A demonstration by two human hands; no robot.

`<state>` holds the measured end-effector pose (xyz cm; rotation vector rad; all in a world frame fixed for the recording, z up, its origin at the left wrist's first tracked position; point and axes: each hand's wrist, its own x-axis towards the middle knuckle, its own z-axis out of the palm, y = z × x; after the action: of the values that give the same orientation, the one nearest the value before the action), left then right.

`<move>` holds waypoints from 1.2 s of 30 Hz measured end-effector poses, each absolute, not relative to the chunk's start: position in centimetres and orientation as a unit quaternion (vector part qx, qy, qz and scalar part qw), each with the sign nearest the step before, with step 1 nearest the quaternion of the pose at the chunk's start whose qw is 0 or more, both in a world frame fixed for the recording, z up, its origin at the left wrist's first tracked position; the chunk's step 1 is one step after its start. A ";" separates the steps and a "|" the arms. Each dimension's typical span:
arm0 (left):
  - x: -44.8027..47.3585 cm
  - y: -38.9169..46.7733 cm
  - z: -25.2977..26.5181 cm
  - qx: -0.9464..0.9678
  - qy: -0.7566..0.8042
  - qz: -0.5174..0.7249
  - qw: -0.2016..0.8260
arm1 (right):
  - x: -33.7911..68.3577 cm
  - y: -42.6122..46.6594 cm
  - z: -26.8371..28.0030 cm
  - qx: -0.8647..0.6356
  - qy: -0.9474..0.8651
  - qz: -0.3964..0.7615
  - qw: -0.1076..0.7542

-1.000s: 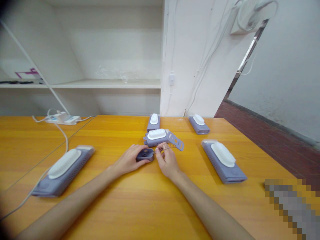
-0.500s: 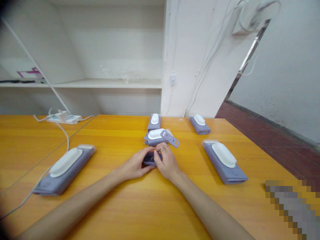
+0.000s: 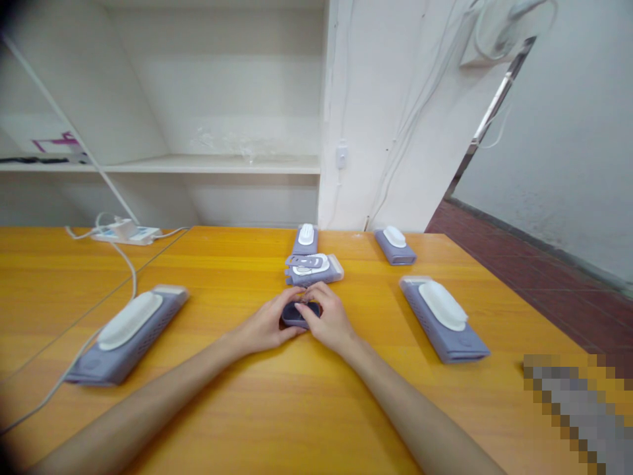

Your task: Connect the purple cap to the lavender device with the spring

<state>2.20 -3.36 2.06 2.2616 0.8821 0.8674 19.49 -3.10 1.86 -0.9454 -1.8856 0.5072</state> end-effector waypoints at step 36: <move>2.1 -3.2 1.9 0.842 0.352 0.317 0.259 | 19.4 -2.5 1.8 -0.411 -0.712 0.363 0.439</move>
<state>2.07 -3.23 1.85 2.2807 0.9528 0.8601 19.37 -2.52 1.76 -1.0205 -1.7683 0.9011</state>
